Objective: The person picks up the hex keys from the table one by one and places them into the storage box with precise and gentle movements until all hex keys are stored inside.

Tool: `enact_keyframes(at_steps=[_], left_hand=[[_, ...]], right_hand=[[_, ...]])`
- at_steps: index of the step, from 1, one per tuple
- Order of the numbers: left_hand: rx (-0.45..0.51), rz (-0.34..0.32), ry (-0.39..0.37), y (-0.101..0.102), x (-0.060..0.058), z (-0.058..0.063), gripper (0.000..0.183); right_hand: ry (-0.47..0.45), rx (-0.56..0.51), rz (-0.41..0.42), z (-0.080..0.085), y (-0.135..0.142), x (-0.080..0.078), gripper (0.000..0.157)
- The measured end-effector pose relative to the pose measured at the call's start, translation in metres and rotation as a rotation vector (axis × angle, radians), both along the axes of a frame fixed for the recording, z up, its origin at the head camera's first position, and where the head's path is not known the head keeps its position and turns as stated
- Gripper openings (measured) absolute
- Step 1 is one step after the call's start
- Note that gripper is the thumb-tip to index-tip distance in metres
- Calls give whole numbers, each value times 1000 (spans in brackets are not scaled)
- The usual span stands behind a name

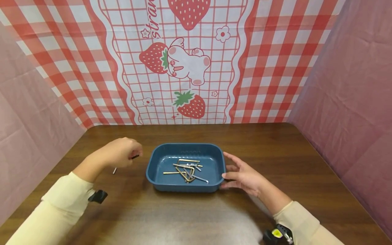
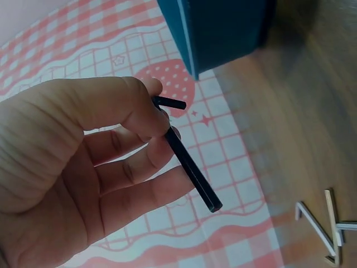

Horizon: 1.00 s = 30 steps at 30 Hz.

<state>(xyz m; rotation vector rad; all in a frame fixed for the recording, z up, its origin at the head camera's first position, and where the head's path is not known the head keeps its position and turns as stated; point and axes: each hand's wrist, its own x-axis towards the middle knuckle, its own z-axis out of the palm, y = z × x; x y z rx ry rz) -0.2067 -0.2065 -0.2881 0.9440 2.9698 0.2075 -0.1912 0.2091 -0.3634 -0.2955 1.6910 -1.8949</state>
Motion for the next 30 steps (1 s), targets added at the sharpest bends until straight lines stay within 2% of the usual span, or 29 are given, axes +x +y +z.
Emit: enact_keyframes(at_steps=[9,15,18,22,30], left_hand=[[19,-103,19,16,-8,7,23],[-6,-156,13,31,-12,12,22],[-30,-162,-17,39,-14,15,25],[-73,-134,-56,49,-16,20,29],[-152,-128,-64,68,-22,32,29]], right_hand=[[4,-2,1,0,1,0,87],[1,-5,1,0,0,0,88],[-2,-5,-2,0,0,0,88],[-7,-6,-3,0,0,0,88],[-12,-11,-5,-1,0,0,88]])
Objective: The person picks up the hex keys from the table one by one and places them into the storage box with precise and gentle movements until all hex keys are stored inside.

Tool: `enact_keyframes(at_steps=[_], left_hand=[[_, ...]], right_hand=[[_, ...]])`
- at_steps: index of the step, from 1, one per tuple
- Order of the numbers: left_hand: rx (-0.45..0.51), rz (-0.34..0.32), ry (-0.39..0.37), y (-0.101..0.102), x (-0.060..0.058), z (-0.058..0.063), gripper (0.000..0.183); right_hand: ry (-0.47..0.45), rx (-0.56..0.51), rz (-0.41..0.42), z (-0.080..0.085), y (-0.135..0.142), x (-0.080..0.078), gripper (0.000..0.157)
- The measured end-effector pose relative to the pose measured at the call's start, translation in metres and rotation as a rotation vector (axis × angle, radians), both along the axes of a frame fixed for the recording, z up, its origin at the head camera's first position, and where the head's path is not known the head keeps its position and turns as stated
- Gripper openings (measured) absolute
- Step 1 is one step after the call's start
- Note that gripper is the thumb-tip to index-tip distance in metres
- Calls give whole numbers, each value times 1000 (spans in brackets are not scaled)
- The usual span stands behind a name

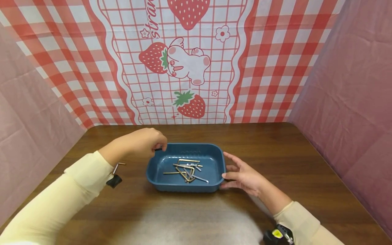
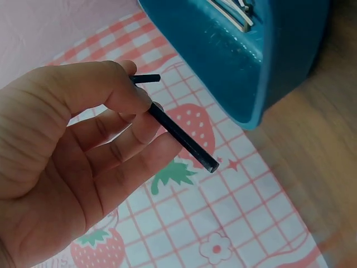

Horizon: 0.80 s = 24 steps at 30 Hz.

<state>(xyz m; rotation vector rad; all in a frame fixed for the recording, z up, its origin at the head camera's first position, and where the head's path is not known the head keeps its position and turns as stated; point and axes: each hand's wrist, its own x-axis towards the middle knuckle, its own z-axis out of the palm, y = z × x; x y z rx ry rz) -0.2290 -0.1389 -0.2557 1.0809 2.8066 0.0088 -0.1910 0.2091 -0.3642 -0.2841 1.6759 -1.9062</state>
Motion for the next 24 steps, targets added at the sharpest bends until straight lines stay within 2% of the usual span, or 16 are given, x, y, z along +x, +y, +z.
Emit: enact_keyframes(at_steps=[6,11,18,24], left_hand=[[-53,-33,17,17,-6,2,28],[-104,-64,19,33,-9,-2,30],[-146,-117,13,57,-12,-15,32],[-166,-148,-47,73,-19,-27,29]], right_hand=[[3,-7,-1,-1,0,0,88],[5,-10,0,-1,1,0,88],[18,-23,2,-3,0,0,87],[23,-26,5,-4,0,-1,88]])
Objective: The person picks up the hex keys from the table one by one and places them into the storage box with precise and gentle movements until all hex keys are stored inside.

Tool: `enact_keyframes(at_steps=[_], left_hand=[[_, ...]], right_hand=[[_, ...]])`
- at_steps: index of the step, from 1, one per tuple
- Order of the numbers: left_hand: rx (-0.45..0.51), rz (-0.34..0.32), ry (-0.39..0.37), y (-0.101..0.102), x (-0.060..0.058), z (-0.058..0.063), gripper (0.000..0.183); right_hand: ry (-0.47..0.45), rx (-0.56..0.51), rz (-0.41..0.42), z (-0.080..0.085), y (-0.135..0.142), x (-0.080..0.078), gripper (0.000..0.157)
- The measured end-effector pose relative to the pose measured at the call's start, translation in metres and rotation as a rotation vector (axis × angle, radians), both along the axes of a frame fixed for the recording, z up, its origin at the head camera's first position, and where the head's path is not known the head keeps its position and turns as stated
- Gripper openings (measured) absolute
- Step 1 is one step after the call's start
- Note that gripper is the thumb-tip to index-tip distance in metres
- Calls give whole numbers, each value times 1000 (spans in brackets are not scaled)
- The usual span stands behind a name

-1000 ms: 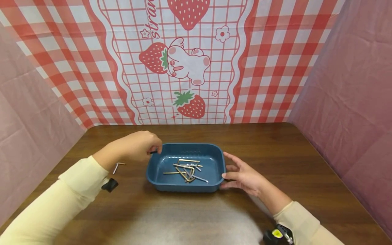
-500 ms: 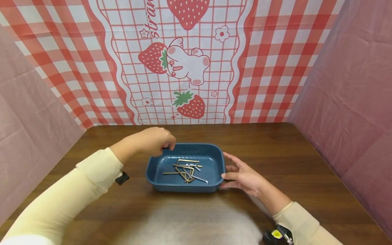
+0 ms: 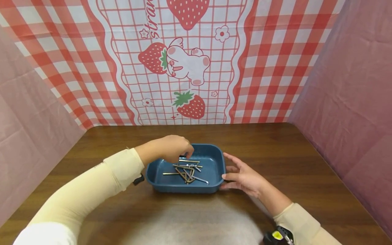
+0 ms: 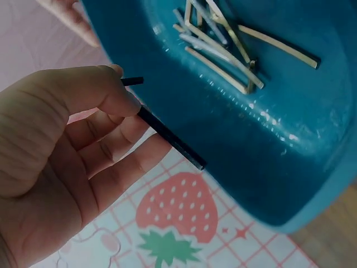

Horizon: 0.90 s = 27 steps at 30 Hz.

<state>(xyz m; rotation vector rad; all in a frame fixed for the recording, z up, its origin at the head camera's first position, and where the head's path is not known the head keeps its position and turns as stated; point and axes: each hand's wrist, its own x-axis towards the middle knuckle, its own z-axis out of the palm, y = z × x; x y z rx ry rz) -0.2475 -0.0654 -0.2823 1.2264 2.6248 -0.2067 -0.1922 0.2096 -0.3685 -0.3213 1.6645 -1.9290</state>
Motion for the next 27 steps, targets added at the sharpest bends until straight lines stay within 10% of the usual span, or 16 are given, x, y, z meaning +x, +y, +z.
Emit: enact_keyframes(at_steps=[13,27], left_hand=[[-102,-39,-31,21,-19,-18,34],[-106,-52,-85,28,-13,-29,26]], right_hand=[[12,-3,25,-1,1,-2,87],[9,2,28,0,1,-1,87]])
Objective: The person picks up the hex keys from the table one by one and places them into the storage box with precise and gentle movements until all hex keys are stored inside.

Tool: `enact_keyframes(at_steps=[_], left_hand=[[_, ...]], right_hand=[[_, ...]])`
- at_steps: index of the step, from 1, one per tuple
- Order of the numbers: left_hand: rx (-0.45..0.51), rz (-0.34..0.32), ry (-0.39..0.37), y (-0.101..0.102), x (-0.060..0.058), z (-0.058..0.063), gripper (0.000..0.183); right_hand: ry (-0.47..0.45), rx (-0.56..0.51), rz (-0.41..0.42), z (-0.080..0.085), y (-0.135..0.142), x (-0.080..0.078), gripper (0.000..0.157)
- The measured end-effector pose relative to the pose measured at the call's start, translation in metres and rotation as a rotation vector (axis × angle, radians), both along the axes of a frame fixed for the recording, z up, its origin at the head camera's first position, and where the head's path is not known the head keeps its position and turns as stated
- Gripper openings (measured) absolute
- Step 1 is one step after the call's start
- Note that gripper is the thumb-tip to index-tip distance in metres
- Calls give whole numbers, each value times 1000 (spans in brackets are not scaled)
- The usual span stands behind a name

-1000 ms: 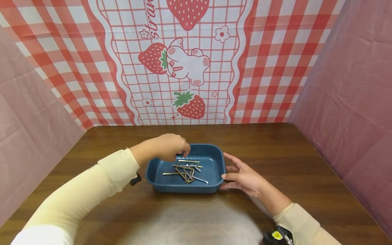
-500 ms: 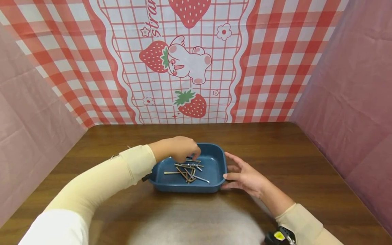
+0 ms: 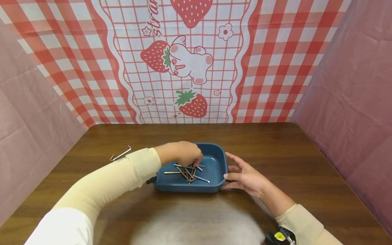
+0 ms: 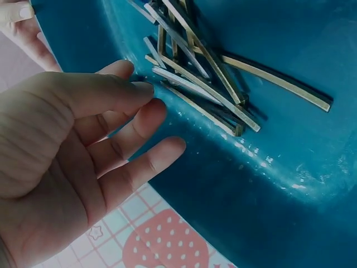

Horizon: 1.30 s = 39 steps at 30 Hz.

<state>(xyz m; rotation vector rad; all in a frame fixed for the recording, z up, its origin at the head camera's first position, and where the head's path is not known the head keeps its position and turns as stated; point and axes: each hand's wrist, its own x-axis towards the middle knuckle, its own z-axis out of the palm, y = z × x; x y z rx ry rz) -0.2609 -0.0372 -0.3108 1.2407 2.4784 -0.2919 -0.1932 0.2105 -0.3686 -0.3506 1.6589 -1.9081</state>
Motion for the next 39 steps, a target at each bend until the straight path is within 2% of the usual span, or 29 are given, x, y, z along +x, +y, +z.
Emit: enact_keyframes(at_steps=[5,13,18,24,31,39], left_hand=[[2,15,24,-1,0,2,29],[20,27,47,-10,4,7,19],[29,38,53,-17,13,12,21],[52,29,70,-27,22,10,19],[138,-1,109,-41,32,7,14],[247,-11,165,-55,37,6,10]], right_hand=[[7,-2,-4,-1,-1,0,87],[4,-3,-6,-1,-1,0,87],[6,-7,-6,-1,-2,-1,87],[5,-8,-10,-2,-2,-1,87],[11,-13,-8,-2,-1,-1,87],[10,-9,-7,-2,-1,-1,86]])
